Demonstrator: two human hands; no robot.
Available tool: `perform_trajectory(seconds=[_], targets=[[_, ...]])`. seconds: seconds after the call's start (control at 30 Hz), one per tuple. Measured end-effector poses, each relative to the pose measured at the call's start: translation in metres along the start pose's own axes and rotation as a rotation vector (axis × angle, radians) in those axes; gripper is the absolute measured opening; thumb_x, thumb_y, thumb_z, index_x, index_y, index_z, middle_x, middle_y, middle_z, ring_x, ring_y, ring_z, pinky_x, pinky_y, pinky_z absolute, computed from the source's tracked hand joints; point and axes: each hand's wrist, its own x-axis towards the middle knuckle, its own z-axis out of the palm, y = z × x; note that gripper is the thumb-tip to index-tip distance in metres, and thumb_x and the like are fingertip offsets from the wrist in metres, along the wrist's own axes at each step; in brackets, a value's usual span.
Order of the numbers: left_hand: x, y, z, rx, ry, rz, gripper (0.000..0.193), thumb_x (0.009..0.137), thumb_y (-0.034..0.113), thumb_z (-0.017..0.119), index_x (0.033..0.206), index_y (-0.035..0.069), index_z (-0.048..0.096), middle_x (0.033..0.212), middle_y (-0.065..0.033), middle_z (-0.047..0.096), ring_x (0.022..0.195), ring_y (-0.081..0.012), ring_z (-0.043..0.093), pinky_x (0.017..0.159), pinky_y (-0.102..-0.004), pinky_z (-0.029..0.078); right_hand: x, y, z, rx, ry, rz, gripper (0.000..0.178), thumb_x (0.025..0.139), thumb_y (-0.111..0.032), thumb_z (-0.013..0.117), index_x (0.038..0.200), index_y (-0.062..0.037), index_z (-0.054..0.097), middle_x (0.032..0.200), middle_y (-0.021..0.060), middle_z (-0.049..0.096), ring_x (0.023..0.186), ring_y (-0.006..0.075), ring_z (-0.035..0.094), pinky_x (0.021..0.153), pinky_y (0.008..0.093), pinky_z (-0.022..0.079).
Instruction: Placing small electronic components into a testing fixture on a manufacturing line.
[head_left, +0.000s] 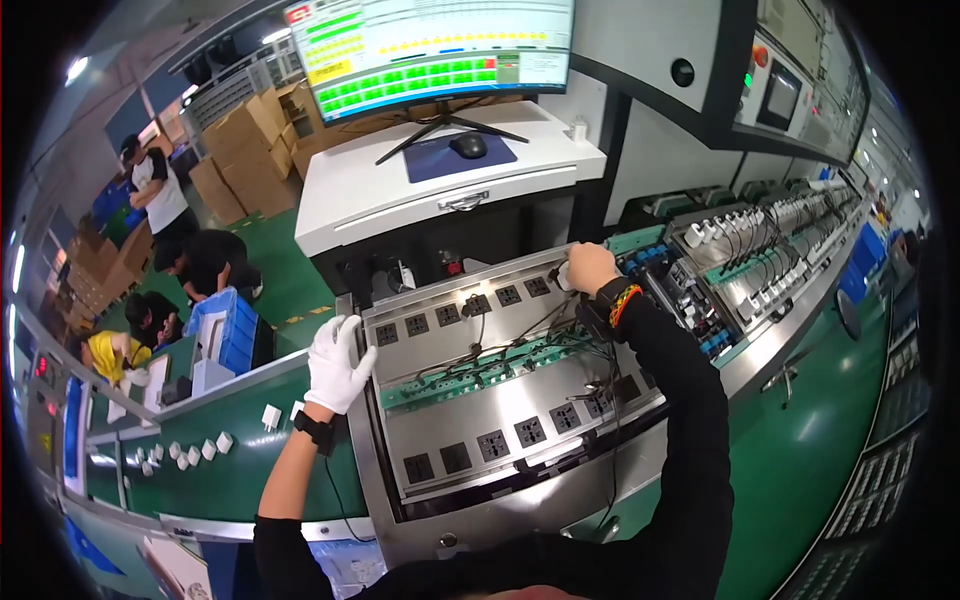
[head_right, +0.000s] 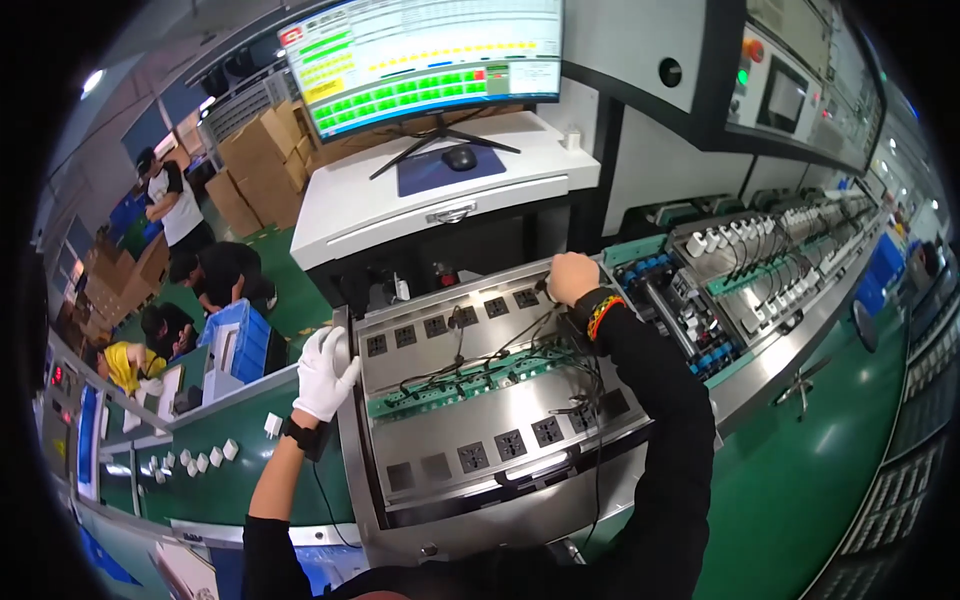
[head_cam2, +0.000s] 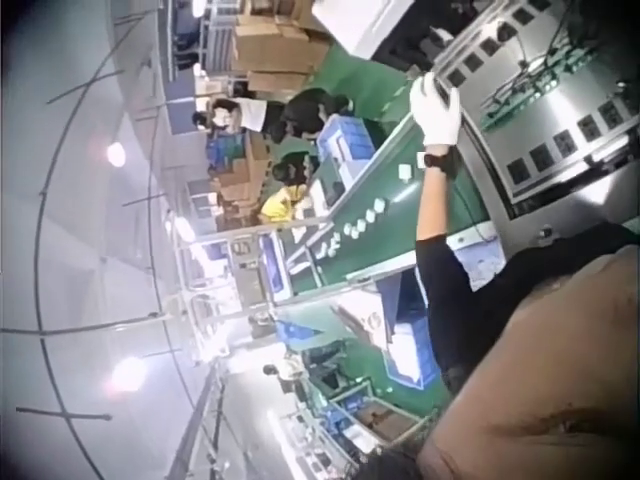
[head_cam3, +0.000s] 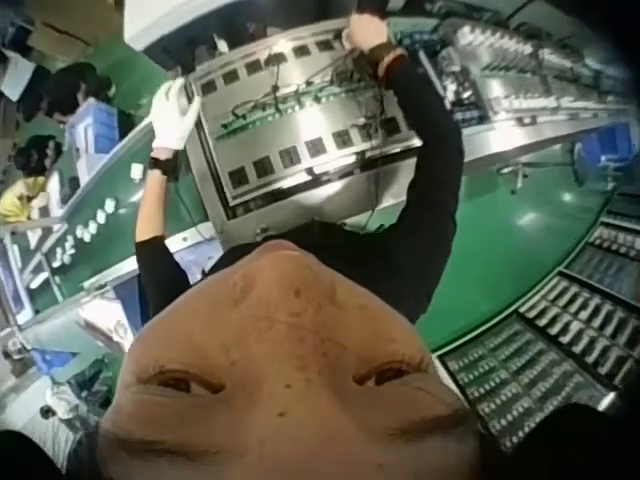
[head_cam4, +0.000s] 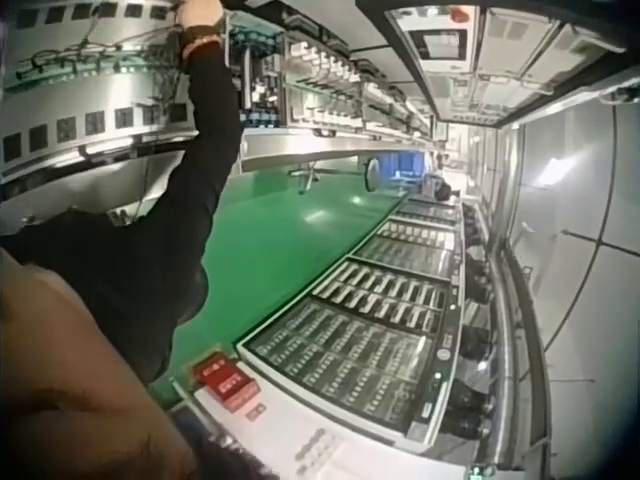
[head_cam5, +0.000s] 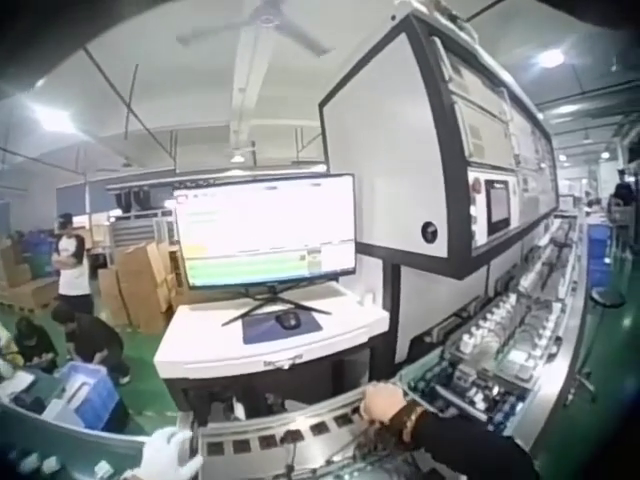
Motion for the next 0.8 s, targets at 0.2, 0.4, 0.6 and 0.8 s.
perform_trajectory(seconds=[0.2,0.4,0.6,0.8], targets=[[0.055,0.071,-0.011,-0.083,-0.089,0.237,0.054,0.071,0.022,0.068,0.119,0.007,0.047,0.115,-0.0199,0.048,0.107,-0.0359,0.047,0.091,-0.0425,0.039,-0.006,0.022,0.004,0.249,0.088,0.117,0.02,0.067,-0.017,0.06,0.081,-0.003,0.063,0.078,0.0187,0.064,0.076,0.0359,0.062,0.069,0.0437,0.051],[0.093,0.113,0.027,-0.223,0.069,0.268,0.053,0.071,0.019,0.068,0.118,0.007,0.048,0.116,-0.0199,0.047,0.107,-0.037,0.046,0.09,-0.0421,0.04,-0.018,-0.029,-0.069,0.654,0.182,-0.248,0.04,0.07,-0.009,0.054,0.11,-0.01,0.055,0.083,0.0175,0.063,0.08,0.0348,0.061,0.07,0.0416,0.049],[0.105,0.163,0.073,-0.308,0.016,0.288,0.051,0.07,0.014,0.067,0.116,0.006,0.048,0.107,-0.019,0.053,0.093,-0.035,0.057,0.079,-0.0419,0.046,-0.08,-0.051,-0.057,1.103,0.116,-0.344,0.042,0.069,-0.005,0.056,0.111,-0.0086,0.051,0.083,0.0173,0.063,0.079,0.0371,0.06,0.069,0.0416,0.048],[0.077,0.18,0.04,-0.143,-0.182,0.393,0.037,0.068,0.019,0.065,0.102,0.007,0.054,0.079,-0.0175,0.061,0.066,-0.0347,0.061,0.062,-0.0446,0.048,-0.112,-0.046,-0.069,0.926,-0.15,-0.521,0.029,0.067,-0.004,0.058,0.095,-0.0037,0.057,0.078,0.0182,0.062,0.077,0.0389,0.059,0.065,0.0439,0.049]])
